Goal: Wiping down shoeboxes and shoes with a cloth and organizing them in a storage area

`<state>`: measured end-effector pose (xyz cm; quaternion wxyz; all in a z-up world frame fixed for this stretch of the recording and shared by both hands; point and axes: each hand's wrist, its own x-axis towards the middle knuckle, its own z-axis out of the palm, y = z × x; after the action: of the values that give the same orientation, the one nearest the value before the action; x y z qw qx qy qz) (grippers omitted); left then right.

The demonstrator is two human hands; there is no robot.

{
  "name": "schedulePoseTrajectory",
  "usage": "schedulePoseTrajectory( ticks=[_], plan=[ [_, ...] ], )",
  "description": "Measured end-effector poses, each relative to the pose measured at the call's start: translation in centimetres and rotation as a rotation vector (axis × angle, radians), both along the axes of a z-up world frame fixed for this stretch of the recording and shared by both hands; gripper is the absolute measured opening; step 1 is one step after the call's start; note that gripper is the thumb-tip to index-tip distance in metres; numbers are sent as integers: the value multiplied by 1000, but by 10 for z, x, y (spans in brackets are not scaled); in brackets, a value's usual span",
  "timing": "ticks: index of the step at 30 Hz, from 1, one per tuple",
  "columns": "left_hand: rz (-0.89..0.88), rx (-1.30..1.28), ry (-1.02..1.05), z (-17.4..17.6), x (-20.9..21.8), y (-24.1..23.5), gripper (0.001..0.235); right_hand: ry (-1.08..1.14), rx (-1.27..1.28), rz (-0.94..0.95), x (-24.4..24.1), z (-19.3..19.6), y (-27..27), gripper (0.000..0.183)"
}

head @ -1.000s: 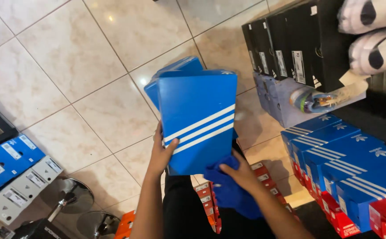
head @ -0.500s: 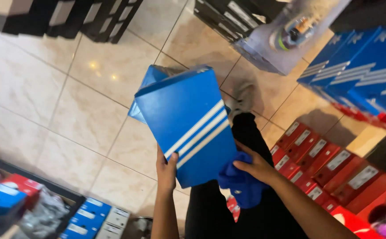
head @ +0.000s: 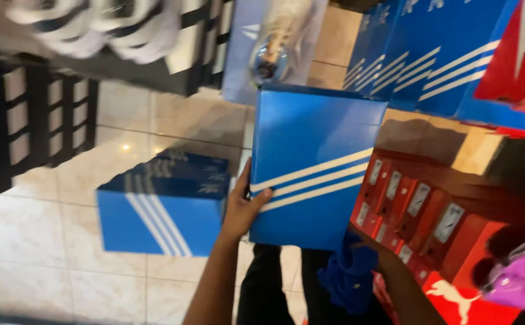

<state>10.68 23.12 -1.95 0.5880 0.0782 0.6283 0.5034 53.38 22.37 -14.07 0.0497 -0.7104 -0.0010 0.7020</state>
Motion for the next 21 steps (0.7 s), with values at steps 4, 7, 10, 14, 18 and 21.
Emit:
schedulePoseTrajectory(
  ticks=[4,7,10,14,18,21],
  plan=[
    [-121,-18,-29,-63,24,88,95,-98,7,-40,-10,-25,37,44],
    [-188,-63,-31,-98,43,150,99,-147,-11,-60,-26,-63,77,43],
    [-241,-113,-24,-131,60,192,104,-182,-23,-80,-23,-87,98,41],
    [-386,-296,109,-172,76,215,102,-198,-1,-89,-20,-102,113,39],
    [-467,-375,171,-195,78,224,102,-193,6,-69,-31,-112,125,37],
    [-446,-406,185,-210,80,240,96,-184,46,-59,-47,-129,143,36]
  ],
)
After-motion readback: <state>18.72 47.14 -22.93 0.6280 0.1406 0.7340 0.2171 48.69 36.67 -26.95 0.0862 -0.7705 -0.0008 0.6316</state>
